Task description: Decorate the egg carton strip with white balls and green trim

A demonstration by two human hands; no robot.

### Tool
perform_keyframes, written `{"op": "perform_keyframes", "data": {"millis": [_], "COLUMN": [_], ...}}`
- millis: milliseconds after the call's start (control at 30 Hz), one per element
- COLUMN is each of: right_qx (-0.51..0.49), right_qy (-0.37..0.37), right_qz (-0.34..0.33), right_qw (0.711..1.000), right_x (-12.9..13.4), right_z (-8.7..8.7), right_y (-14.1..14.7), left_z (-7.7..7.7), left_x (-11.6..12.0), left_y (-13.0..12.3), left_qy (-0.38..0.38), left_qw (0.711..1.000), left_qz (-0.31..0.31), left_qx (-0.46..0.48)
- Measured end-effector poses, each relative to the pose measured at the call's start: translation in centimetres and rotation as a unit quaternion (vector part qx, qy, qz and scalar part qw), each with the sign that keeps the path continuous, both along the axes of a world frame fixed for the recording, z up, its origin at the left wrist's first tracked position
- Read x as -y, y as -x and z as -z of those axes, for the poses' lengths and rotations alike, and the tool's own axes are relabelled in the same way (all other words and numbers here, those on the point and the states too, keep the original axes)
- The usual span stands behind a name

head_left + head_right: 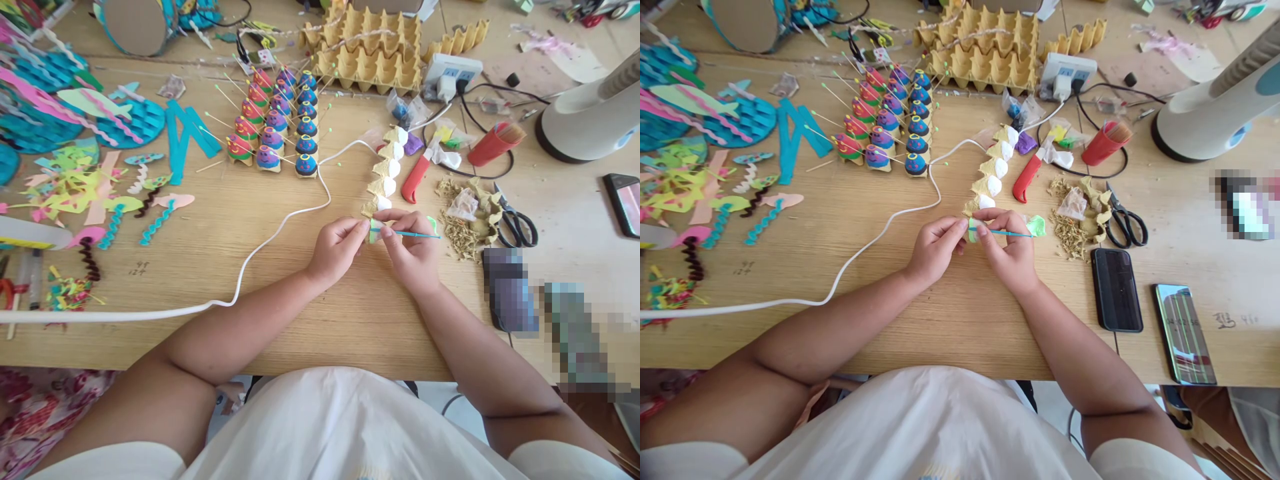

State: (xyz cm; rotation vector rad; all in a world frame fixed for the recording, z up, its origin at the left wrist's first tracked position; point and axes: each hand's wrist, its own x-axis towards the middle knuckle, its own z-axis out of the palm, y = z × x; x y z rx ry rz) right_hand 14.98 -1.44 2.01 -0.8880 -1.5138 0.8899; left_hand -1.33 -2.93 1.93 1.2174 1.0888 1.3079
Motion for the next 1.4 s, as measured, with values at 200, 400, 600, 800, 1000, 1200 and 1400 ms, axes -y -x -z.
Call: {"op": "perform_keyframes", "data": {"millis": [200,400,600,800,1000,1200,1400], "right_qx": [0.006,-0.001,0.004,0.004,-0.002,0.010,-0.001], "right_qy": [0.001,0.004,0.010,0.010,0.013,0.014,0.011], "right_qz": [0.011,0.006,0.010,0.008,0.010,0.021,0.018], "right_qw": [1.000,1.000,1.000,1.000,1.000,1.000,1.000], "right_x": [0.15,0.10,0.10,0.16,0.22,0.19,0.14], "right_z": [-0.04,0.11,-0.14,-0.20,-0.27,-0.24,-0.03], "right_y": [-0.02,-0.04,0.06,0.04,0.14,0.13,0.07], "left_z": [-0.01,0.02,0.04,-0.13,0.13,0.08,0.17], "left_x": [0.07,0.10,0.09,0.15,0.13,0.12,0.19], "left_y": [0.03,0.01,-0.01,-0.08,-0.07,-0.12,-0.11], "left_qy": [-0.008,-0.013,-0.010,0.011,0.009,0.009,0.008], "left_qw": [1.000,1.000,1.000,1.000,1.000,1.000,1.000], "left_qz": [0.000,-0.001,0.002,0.000,-0.001,0.000,0.002], "left_qx": [-0.012,-0.020,-0.018,-0.004,-0.012,-0.012,-0.017]}}
